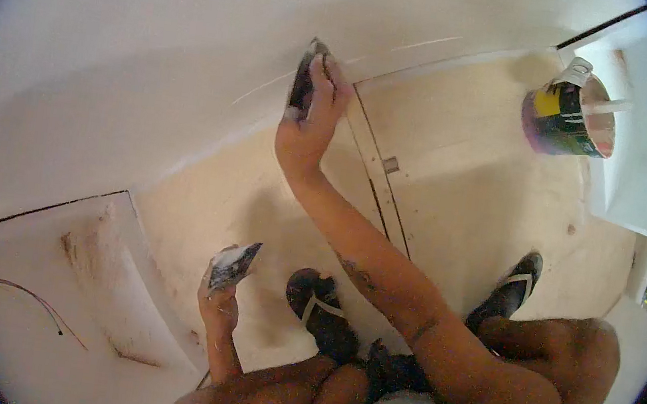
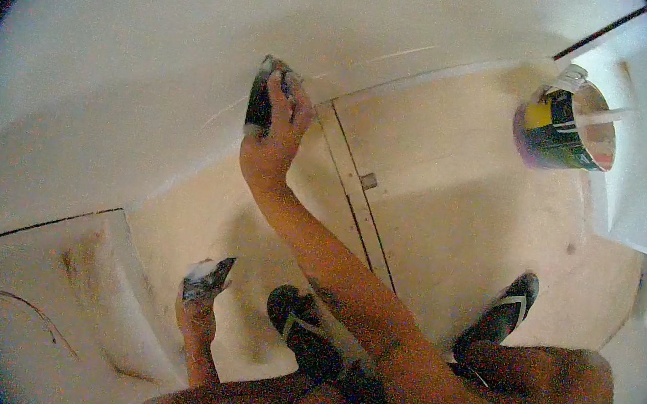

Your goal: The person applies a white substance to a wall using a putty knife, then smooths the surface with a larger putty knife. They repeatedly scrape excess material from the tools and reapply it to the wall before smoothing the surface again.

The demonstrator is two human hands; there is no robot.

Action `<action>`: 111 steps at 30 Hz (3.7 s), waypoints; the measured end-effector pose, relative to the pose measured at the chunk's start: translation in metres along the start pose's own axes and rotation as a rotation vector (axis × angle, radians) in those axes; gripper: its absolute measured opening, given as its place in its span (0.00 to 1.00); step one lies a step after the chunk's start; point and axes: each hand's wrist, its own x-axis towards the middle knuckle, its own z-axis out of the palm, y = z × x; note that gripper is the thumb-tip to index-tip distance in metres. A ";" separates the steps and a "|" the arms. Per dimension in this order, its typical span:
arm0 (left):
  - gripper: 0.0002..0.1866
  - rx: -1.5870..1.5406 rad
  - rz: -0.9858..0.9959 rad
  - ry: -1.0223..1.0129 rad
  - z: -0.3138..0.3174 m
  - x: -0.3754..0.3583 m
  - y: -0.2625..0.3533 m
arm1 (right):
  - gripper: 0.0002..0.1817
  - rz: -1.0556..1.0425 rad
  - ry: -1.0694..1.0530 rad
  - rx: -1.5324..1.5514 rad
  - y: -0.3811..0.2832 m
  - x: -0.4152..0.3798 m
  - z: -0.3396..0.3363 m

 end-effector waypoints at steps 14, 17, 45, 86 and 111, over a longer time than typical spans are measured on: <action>0.36 -0.574 -0.005 0.163 -0.046 -0.030 -0.010 | 0.49 -0.008 -0.316 0.158 -0.031 -0.111 0.064; 0.26 -0.698 0.031 0.184 -0.046 -0.029 -0.014 | 0.45 -0.012 -0.436 0.160 -0.038 -0.115 0.046; 0.27 0.720 0.595 -0.606 0.183 0.028 0.122 | 0.20 1.517 -0.694 1.142 -0.067 0.049 -0.202; 0.29 0.861 0.458 -0.615 0.083 -0.004 0.017 | 0.35 -0.225 0.016 -0.060 -0.034 0.114 -0.049; 0.30 -1.067 0.118 -0.465 -0.014 -0.006 0.005 | 0.29 -0.306 -0.819 -0.148 -0.122 -0.034 -0.024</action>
